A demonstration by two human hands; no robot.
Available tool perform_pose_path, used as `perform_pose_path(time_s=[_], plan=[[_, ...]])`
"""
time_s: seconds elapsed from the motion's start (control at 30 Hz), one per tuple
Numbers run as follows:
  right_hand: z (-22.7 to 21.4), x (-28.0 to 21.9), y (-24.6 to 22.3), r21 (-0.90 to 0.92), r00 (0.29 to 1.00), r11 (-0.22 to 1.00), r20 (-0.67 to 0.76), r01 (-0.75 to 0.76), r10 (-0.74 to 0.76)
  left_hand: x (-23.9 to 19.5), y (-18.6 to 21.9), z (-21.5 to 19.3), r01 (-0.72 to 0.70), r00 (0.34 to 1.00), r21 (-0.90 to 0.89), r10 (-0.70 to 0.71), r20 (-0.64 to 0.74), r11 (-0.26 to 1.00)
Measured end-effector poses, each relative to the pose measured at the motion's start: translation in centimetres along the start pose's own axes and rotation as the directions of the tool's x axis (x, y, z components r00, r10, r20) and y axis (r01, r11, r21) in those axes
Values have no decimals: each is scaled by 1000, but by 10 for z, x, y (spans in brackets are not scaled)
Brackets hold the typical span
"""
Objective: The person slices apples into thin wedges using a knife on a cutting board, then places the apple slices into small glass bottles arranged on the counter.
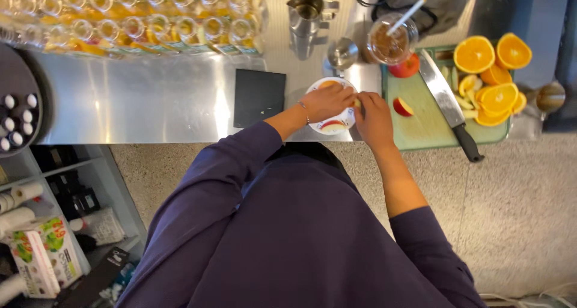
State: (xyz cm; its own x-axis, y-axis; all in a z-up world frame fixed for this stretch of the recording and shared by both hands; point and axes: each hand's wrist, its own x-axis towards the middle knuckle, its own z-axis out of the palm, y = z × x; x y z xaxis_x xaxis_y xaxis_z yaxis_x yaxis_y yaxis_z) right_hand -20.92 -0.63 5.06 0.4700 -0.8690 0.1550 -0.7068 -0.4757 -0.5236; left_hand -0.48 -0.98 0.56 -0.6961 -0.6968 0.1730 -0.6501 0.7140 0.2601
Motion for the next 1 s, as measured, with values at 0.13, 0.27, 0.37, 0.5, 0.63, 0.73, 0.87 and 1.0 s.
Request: perform_pose_path(time_s=[0.13, 0.27, 0.37, 0.5, 0.63, 0.73, 0.87, 1.0], plan=[[-17, 0, -15, 157, 990, 978, 42, -140, 135, -9, 1, -43, 112, 978, -209, -146, -152, 971], [-36, 5, -49, 266, 986, 953, -38, -146, 162, -50, 14, -114, 188, 841, -610, -447, -305, 770], [-34, 32, -86, 328, 982, 935, -78, -139, 173, -95, 1, -172, 206, 699, -663, -583, -415, 719], [-15, 94, -140, 473, 993, 881, -108, 17, 39, -149, -63, -229, 341, 552, -538, -628, -549, 771], [3, 166, -185, 314, 973, 929, -181, 196, -144, -164, -127, -252, 359, 657, -442, -559, -506, 822], [21, 204, -208, 174, 966, 959, -166, 225, -197, -168, -149, -249, 342, 735, -361, -487, -472, 867], [39, 228, -213, 102, 963, 964, -142, 244, -229, -166, -171, -239, 367, 759, -340, -490, -429, 866], [51, 236, -206, 94, 974, 972, -96, 214, -205, -169, -183, -233, 370, 792, -365, -495, -358, 855]])
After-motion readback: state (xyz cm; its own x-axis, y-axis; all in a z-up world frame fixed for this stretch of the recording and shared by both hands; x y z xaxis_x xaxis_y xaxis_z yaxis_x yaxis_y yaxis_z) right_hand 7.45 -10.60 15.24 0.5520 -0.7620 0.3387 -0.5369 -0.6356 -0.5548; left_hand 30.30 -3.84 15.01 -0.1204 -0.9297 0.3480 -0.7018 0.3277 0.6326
